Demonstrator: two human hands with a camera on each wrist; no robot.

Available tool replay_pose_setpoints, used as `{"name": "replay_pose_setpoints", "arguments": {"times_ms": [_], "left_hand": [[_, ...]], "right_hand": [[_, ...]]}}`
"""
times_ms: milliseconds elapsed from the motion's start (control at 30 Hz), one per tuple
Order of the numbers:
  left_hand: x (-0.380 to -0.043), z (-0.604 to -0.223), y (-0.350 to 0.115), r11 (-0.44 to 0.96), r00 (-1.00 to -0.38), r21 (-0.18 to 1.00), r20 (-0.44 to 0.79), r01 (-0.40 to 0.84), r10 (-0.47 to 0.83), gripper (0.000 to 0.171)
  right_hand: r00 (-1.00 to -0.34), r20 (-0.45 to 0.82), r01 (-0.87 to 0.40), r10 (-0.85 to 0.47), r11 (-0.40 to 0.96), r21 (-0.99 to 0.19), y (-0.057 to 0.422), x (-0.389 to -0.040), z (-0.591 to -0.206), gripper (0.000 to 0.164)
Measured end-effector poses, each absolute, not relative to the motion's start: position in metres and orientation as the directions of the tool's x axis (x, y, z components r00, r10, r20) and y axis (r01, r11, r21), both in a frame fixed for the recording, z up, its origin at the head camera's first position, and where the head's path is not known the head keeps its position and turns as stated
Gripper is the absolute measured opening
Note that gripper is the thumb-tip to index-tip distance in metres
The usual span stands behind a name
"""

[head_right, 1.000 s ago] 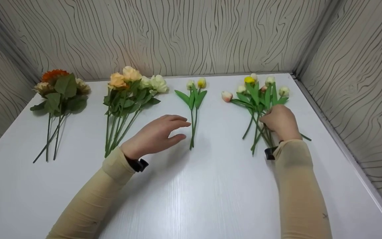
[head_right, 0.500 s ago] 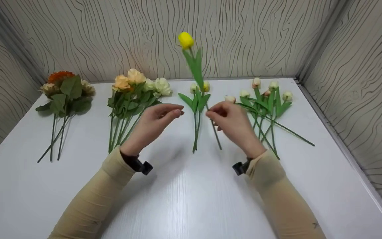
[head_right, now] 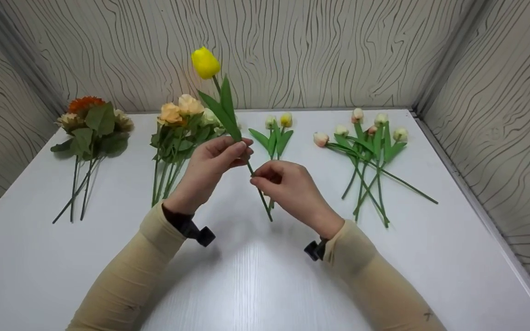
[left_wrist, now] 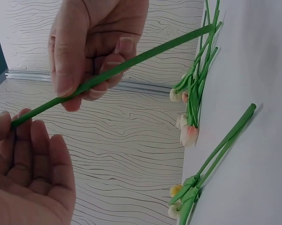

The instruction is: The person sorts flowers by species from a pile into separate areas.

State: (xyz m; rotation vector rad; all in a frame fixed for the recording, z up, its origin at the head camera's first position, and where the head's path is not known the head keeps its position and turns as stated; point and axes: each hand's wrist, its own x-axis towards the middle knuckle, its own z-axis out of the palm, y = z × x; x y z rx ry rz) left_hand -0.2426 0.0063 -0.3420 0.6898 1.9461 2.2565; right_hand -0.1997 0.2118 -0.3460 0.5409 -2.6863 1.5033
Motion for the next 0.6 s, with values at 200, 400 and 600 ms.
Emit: {"name": "replay_pose_setpoints", "arguments": {"times_ms": [200, 400, 600], "left_hand": [[-0.244, -0.3404, 0.0046, -0.231, -0.892, 0.951, 0.28, 0.207, 0.355, 0.026], [-0.2436, -0.3446, 0.0082, -0.292, -0.897, 0.943, 0.262, 0.16, 0.357, 0.023], [-0.2448, -0.3499, 0.0086, -0.298, -0.909, 0.947, 0.226, 0.12, 0.35, 0.021]], "right_hand": [[-0.935, 0.123, -0.275, -0.332, 0.462, -0.843, 0.2087, -0.2009, -0.3496, 0.017], [-0.934, 0.146, -0.284, -0.325, 0.429, -0.858, 0.2077, -0.1995, -0.3502, 0.015], [-0.944, 0.153, -0.273, -0.294, 0.427, -0.862, 0.2071, -0.2, -0.35, 0.016]]}}
